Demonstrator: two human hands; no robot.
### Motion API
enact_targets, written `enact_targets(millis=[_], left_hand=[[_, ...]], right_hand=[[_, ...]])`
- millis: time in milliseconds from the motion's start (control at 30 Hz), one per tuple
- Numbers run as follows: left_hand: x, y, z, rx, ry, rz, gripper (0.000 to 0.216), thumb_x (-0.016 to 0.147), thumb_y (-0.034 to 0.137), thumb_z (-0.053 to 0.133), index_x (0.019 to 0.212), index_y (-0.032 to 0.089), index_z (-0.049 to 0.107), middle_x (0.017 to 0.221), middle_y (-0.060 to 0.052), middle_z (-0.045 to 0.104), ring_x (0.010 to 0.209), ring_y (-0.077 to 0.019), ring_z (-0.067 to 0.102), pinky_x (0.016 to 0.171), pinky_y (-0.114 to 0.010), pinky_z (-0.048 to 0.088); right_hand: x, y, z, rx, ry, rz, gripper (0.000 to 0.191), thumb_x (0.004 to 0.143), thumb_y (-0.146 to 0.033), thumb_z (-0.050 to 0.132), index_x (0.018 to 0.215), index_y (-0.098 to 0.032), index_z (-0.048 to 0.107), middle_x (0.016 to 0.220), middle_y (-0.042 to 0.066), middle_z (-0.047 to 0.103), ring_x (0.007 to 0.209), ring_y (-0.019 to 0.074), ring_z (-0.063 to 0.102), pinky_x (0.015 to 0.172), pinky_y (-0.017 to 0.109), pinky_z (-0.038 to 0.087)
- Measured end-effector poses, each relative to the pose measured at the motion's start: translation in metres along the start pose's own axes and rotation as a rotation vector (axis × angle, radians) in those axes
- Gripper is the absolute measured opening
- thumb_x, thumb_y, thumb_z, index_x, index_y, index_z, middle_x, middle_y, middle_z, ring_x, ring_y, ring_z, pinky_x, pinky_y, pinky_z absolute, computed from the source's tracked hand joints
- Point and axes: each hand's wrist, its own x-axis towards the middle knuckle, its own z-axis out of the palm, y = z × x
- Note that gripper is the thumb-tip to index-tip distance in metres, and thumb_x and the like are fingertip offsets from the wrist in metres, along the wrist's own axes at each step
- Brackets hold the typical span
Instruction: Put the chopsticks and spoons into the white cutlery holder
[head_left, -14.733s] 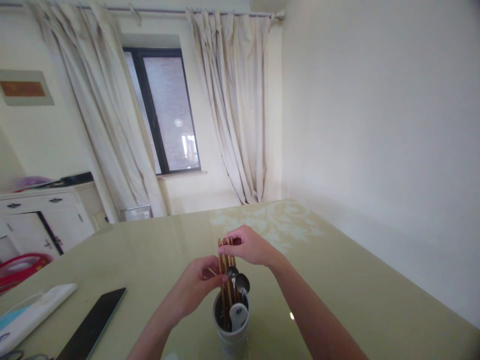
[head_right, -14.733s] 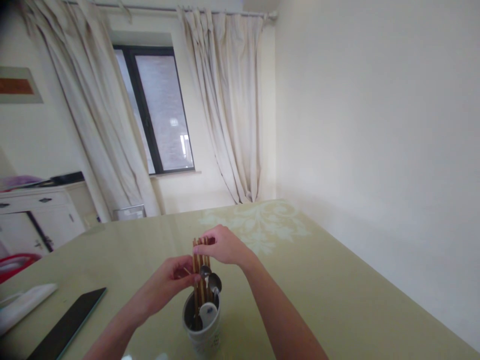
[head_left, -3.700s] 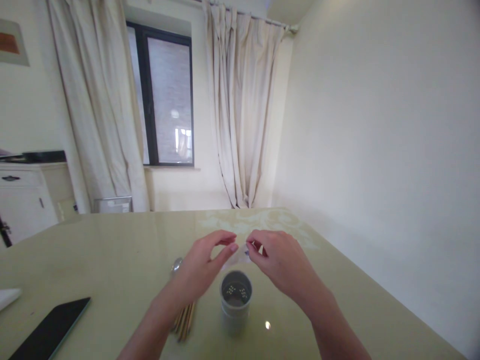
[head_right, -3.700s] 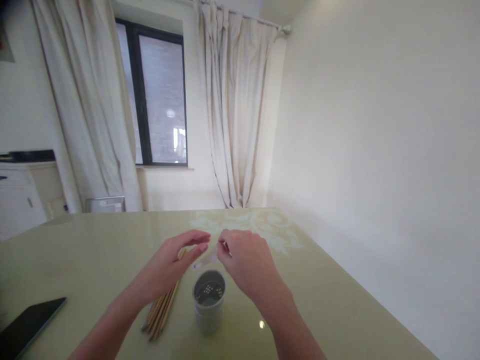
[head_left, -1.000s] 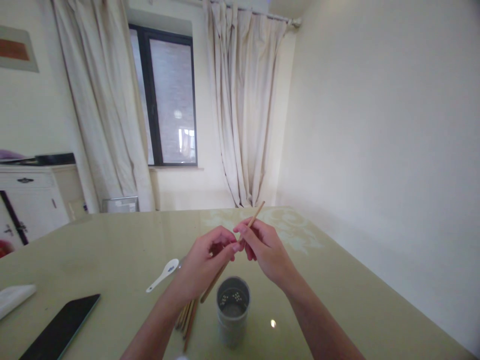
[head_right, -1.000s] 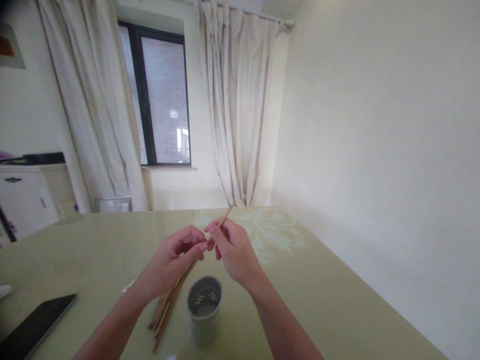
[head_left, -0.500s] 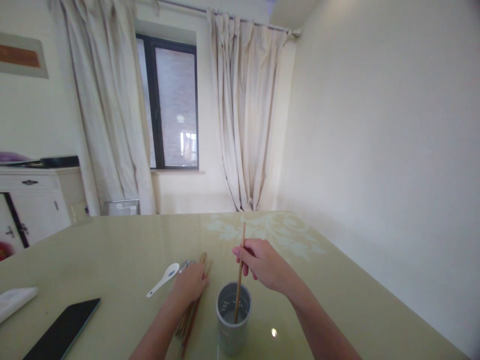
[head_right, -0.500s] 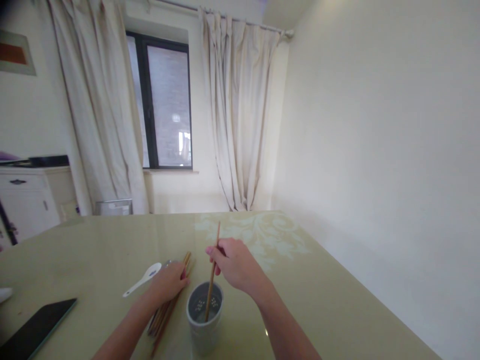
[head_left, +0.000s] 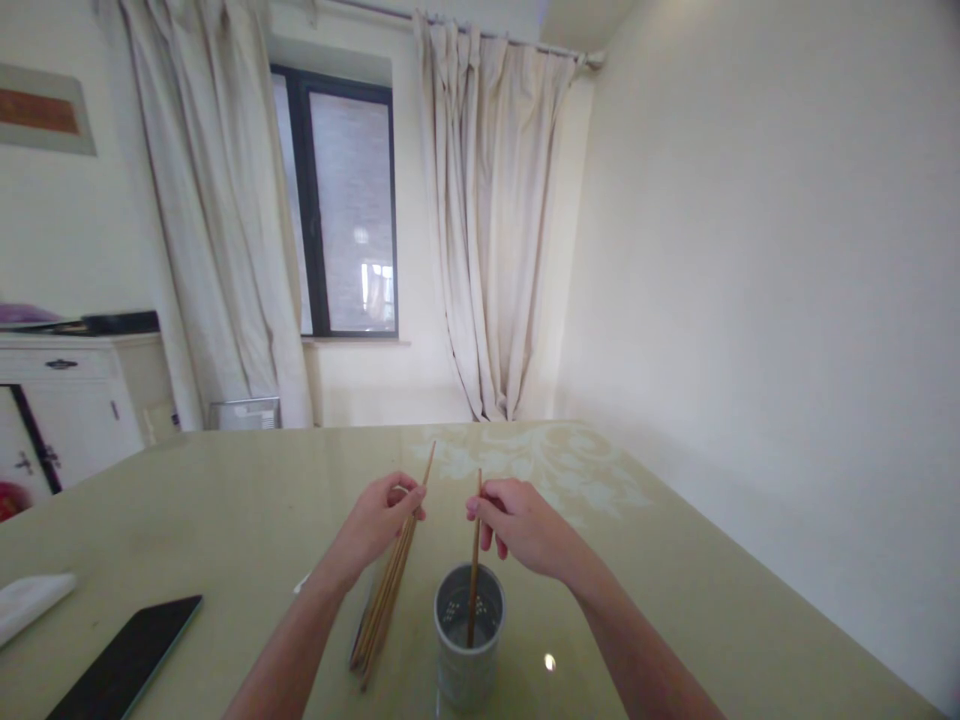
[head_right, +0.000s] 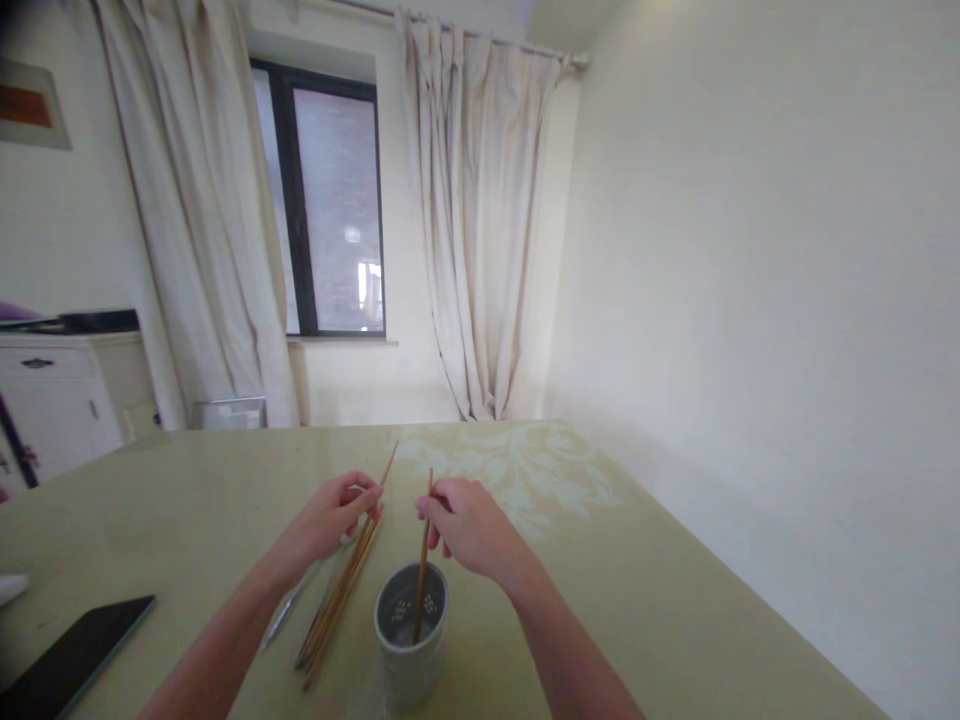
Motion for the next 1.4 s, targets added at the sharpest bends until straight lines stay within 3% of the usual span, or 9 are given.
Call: enact_targets(millis=[100, 200, 267, 400, 533, 633, 800, 1133, 1400], left_hand=[[-0.013, 0.031, -0.007, -0.209, 0.115, 0.136, 0.047, 0.077, 0.066, 0.071, 0.083, 0.019, 0.065, 0.067, 0.002, 0.067, 0.056, -0.0120, 0.052, 0.055, -0.023, 0.039], [-0.030, 0.062, -0.002, -0.314, 0.150, 0.269, 0.039, 0.081, 0.058, 0.074, 0.082, 0.020, 0.067, 0.072, 0.002, 0.068, 0.065, -0.0127, 0.058, 0.062, -0.023, 0.044], [-0.041, 0.079, 0.007, -0.326, 0.121, 0.323, 0.034, 0.083, 0.052, 0.075, 0.081, 0.020, 0.068, 0.073, 0.001, 0.067, 0.067, -0.0128, 0.058, 0.064, -0.023, 0.045], [-0.054, 0.096, 0.018, -0.271, -0.005, 0.356, 0.030, 0.087, 0.050, 0.071, 0.082, 0.020, 0.069, 0.071, 0.002, 0.064, 0.061, -0.0117, 0.054, 0.058, -0.022, 0.042], [-0.037, 0.071, 0.007, -0.099, 0.030, 0.333, 0.037, 0.097, 0.053, 0.054, 0.086, 0.020, 0.069, 0.077, -0.001, 0.068, 0.064, -0.0139, 0.058, 0.060, -0.025, 0.044], [-0.015, 0.026, -0.003, 0.312, 0.103, 0.171, 0.026, 0.097, 0.041, 0.054, 0.087, 0.021, 0.069, 0.084, -0.003, 0.073, 0.074, -0.0181, 0.066, 0.071, -0.029, 0.048], [-0.006, -0.031, 0.005, 0.876, -0.109, -0.189, 0.016, 0.093, 0.024, 0.056, 0.099, 0.023, 0.071, 0.107, -0.008, 0.079, 0.103, -0.0261, 0.074, 0.084, -0.034, 0.052], [-0.013, -0.036, 0.023, 0.979, -0.121, -0.256, 0.025, 0.095, 0.021, 0.053, 0.110, 0.019, 0.072, 0.121, -0.015, 0.076, 0.115, -0.0312, 0.073, 0.092, -0.040, 0.056], [-0.016, -0.028, 0.034, 1.007, -0.109, -0.258, 0.030, 0.096, 0.024, 0.054, 0.118, 0.014, 0.072, 0.126, -0.022, 0.074, 0.119, -0.0369, 0.071, 0.094, -0.046, 0.054]], right_hand=[[0.000, -0.001, -0.006, 0.014, 0.110, -0.053, 0.021, 0.103, -0.032, 0.056, 0.107, -0.016, 0.068, 0.072, 0.000, 0.071, 0.050, 0.0102, 0.057, 0.052, 0.022, 0.041], [-0.007, -0.009, -0.015, 0.138, 0.347, -0.161, 0.042, 0.104, -0.045, 0.058, 0.136, -0.019, 0.059, 0.077, -0.001, 0.067, 0.055, 0.0107, 0.053, 0.052, 0.022, 0.039], [-0.014, -0.019, -0.020, 0.308, 0.349, -0.244, 0.047, 0.105, -0.055, 0.054, 0.135, -0.020, 0.061, 0.076, -0.002, 0.063, 0.051, 0.0092, 0.045, 0.046, 0.021, 0.033], [-0.029, -0.039, -0.026, 0.492, 0.265, -0.328, 0.041, 0.100, -0.057, 0.063, 0.101, -0.017, 0.072, 0.065, -0.004, 0.059, 0.045, 0.0062, 0.037, 0.041, 0.020, 0.026], [-0.034, -0.042, -0.037, 0.485, 0.456, -0.338, 0.041, 0.098, -0.055, 0.067, 0.084, -0.016, 0.069, 0.060, -0.003, 0.059, 0.042, 0.0054, 0.040, 0.039, 0.019, 0.026], [-0.033, -0.036, -0.046, 0.431, 0.526, -0.320, 0.041, 0.098, -0.055, 0.067, 0.081, -0.017, 0.067, 0.061, -0.002, 0.062, 0.041, 0.0056, 0.042, 0.038, 0.019, 0.027], [-0.027, -0.029, -0.044, 0.255, 0.454, -0.249, 0.036, 0.100, -0.049, 0.063, 0.083, -0.018, 0.067, 0.069, 0.000, 0.068, 0.046, 0.0082, 0.049, 0.043, 0.020, 0.037], [-0.018, -0.020, -0.028, -0.064, 0.227, -0.032, 0.041, 0.101, -0.039, 0.056, 0.069, -0.018, 0.070, 0.065, 0.002, 0.075, 0.041, 0.0102, 0.053, 0.047, 0.023, 0.040], [-0.007, -0.006, -0.014, -0.186, 0.180, 0.014, 0.044, 0.099, -0.037, 0.062, 0.061, -0.019, 0.071, 0.059, 0.003, 0.074, 0.041, 0.0121, 0.055, 0.049, 0.025, 0.037]])
